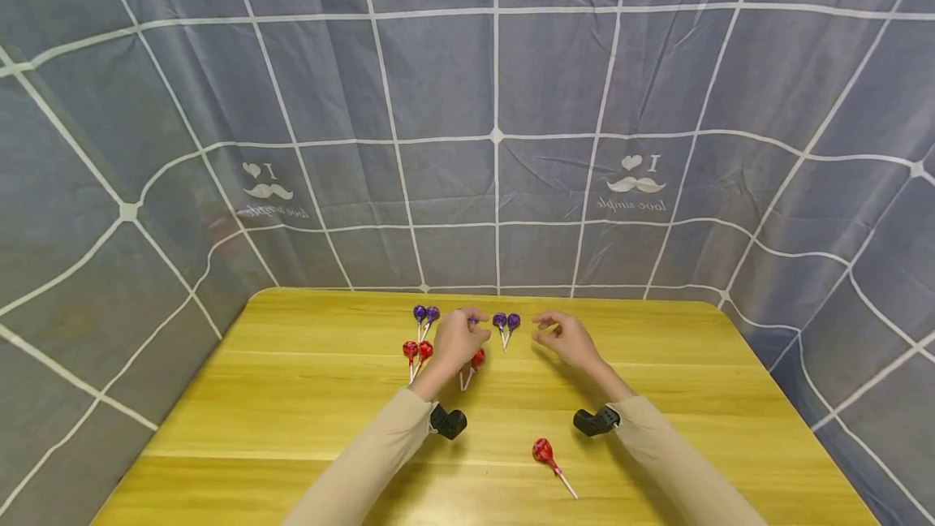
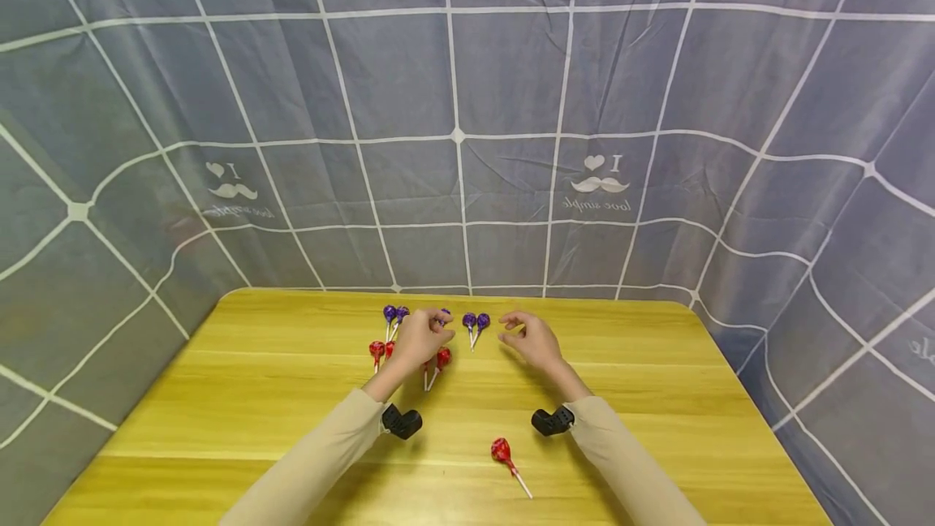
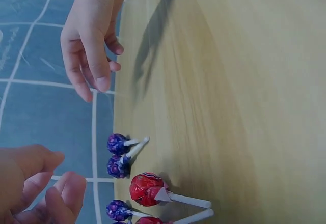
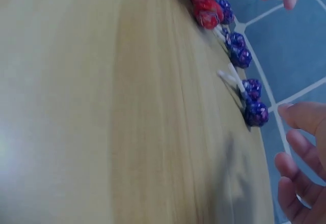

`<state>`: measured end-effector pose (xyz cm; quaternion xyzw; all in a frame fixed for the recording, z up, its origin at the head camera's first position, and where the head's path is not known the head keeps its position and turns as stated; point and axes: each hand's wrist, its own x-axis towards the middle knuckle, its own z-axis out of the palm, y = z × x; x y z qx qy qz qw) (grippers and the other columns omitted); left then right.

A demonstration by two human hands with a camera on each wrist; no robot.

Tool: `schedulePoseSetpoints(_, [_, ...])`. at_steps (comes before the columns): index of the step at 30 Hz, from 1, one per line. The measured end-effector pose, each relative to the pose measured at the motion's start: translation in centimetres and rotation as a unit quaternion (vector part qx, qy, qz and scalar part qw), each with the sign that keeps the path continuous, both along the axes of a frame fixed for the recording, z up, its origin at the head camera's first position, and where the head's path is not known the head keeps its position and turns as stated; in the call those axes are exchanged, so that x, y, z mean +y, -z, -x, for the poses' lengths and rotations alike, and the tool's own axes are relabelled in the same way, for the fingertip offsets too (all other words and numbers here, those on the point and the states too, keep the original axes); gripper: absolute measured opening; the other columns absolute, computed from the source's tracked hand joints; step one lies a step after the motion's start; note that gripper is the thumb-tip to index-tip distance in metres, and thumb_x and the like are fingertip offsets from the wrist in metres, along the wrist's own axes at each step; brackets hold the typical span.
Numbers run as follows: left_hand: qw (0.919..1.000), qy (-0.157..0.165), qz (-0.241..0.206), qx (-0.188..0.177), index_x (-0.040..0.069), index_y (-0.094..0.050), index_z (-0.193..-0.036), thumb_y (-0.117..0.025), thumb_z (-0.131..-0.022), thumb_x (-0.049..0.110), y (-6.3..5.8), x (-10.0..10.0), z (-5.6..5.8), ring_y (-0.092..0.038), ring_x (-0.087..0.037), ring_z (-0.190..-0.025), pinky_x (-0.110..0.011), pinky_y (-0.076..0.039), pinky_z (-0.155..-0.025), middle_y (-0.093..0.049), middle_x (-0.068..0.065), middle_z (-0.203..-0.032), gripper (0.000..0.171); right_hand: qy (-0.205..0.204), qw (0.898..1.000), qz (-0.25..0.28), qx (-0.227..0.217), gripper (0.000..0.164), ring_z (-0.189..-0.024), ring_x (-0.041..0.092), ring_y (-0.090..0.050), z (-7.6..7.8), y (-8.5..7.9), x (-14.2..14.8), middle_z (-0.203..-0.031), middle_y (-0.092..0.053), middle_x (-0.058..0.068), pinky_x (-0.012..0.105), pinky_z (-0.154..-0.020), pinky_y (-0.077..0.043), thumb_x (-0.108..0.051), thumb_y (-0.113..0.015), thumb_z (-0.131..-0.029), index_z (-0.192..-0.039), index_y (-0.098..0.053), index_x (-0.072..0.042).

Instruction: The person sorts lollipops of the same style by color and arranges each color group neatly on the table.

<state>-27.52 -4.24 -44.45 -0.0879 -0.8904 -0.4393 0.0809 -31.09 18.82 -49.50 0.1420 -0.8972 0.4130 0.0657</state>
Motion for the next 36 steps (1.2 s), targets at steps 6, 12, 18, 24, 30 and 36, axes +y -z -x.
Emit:
schedulePoseSetpoints(6, [0.9996,0.014,-0.017,-0.016,0.002,-0.070,-0.103,-0.071,-0.085,0.014,0.0,-0.9,-2.1,-0.060,-0.017,-0.049,-0.022,-0.039,-0.040,-0.071,-0.010,-0.074,0.021,-0.014,1.000,0.003,-0.002,0.027,-0.070,0.014,-0.057,-2.0,-0.9,-0.4,-0.098,-0.068,0.011,0.024,-0.060,-0.046,-0.013,-0.071,-0.085,-0.111,-0.068,-0.004])
schedulePoseSetpoints(12, [0.9988,0.036,-0.031,-0.008,0.004,-0.071,-0.099,-0.070,-0.085,0.013,0.5,-1.4,-3.9,-0.054,-0.014,-0.045,-0.020,-0.033,-0.040,-0.072,-0.010,-0.075,0.016,-0.039,0.999,-0.006,0.000,0.027,-0.073,0.014,-0.058,-3.5,-1.8,-0.7,-0.099,-0.068,0.013,0.023,-0.063,-0.045,-0.014,-0.071,-0.085,-0.110,-0.067,-0.004])
schedulePoseSetpoints(18, [0.9982,0.054,-0.023,-0.012,0.003,-0.071,-0.100,-0.072,-0.084,0.017,1.1,-1.5,-5.6,-0.048,-0.004,-0.048,-0.019,-0.028,-0.041,-0.072,-0.010,-0.079,0.022,-0.059,0.998,-0.014,-0.010,0.028,-0.074,0.011,-0.057,-4.6,-2.2,-0.9,-0.098,-0.069,0.013,0.022,-0.063,-0.046,-0.014,-0.072,-0.085,-0.111,-0.067,-0.004])
schedulePoseSetpoints(24, [0.9967,0.066,-0.033,-0.034,0.003,-0.071,-0.100,-0.072,-0.084,0.017,1.5,-1.4,-7.3,-0.049,-0.006,-0.048,-0.019,-0.030,-0.041,-0.071,-0.009,-0.080,0.021,-0.106,0.994,-0.003,-0.028,0.030,-0.073,0.011,-0.056,-5.9,-2.2,-0.5,-0.097,-0.068,0.016,0.021,-0.061,-0.046,-0.014,-0.072,-0.085,-0.111,-0.066,-0.001])
schedulePoseSetpoints(30, [0.9949,0.081,-0.036,-0.047,0.003,-0.071,-0.101,-0.072,-0.084,0.016,2.2,-1.4,-8.7,-0.057,-0.005,-0.058,-0.019,-0.037,-0.043,-0.071,-0.008,-0.080,0.022,-0.142,0.989,-0.010,-0.035,0.027,-0.072,0.008,-0.057,-7.1,-1.9,0.4,-0.094,-0.067,0.011,0.021,-0.058,-0.047,-0.013,-0.070,-0.087,-0.110,-0.066,0.000])
schedulePoseSetpoints(36, [0.9910,0.105,-0.050,-0.066,0.002,-0.070,-0.103,-0.072,-0.084,0.017,2.4,-1.4,-10.1,-0.058,-0.007,-0.058,-0.020,-0.040,-0.044,-0.071,-0.008,-0.081,0.024,-0.184,0.980,0.001,-0.076,0.029,-0.073,0.007,-0.058,-8.5,-1.8,0.5,-0.095,-0.066,0.009,0.021,-0.057,-0.047,-0.019,-0.069,-0.089,-0.112,-0.065,-0.001])
